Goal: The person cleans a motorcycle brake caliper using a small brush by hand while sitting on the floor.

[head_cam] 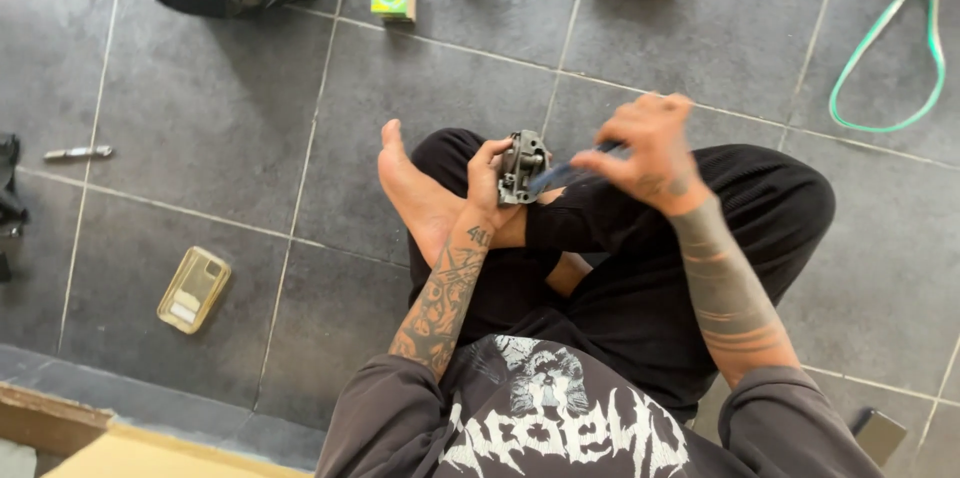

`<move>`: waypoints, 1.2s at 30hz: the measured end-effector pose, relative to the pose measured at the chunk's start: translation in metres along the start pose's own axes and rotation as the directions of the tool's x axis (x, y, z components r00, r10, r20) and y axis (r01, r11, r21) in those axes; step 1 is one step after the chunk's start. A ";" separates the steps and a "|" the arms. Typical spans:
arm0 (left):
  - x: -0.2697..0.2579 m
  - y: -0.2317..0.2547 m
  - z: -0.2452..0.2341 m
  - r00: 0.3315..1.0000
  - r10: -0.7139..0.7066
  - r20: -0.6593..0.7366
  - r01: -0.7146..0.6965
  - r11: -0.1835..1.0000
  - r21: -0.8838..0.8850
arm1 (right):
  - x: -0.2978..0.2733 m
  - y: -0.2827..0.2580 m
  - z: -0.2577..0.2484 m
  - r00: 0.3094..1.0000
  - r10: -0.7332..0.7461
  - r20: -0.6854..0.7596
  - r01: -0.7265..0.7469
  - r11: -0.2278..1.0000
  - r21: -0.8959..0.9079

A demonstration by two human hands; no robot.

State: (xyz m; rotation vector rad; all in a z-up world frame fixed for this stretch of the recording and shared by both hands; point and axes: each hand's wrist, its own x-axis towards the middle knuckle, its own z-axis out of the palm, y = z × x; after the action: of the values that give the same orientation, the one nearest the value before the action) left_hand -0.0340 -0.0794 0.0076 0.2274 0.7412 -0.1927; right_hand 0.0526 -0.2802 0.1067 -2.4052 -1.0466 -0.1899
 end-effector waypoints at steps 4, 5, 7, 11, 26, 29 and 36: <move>-0.006 0.002 0.000 1.000 0.000 0.015 -0.001 1.000 0.027 | -0.012 0.018 0.021 0.998 0.064 0.015 -0.064 0.998 0.003; -0.006 0.002 0.002 1.000 0.005 0.015 -0.005 1.000 0.018 | -0.010 0.024 0.018 0.995 0.090 -0.042 -0.092 0.994 -0.055; -0.011 0.004 0.007 1.000 0.002 0.022 -0.003 1.000 0.018 | -0.005 0.018 0.010 0.987 0.120 -0.110 -0.133 0.984 -0.118; -0.010 0.009 0.009 0.999 0.001 0.036 -0.002 1.000 0.030 | -0.008 -0.001 0.015 0.997 0.074 -0.018 -0.074 0.997 0.020; -0.015 0.005 0.005 0.996 0.012 0.088 -0.017 0.998 0.063 | -0.010 0.026 0.011 0.992 0.063 -0.105 -0.074 0.992 -0.101; -0.027 0.008 0.014 0.995 0.027 0.091 -0.030 0.999 0.030 | -0.010 0.001 0.011 1.000 0.010 -0.019 -0.010 0.999 0.030; -0.027 0.005 0.000 1.000 0.025 0.011 -0.025 0.999 -0.044 | -0.003 0.013 0.001 0.998 0.004 -0.070 -0.009 0.997 -0.078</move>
State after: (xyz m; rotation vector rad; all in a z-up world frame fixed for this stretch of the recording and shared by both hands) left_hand -0.0520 -0.0725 0.0266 0.1931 0.7306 -0.1537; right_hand 0.0599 -0.2891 0.0994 -2.4524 -1.0171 -0.3159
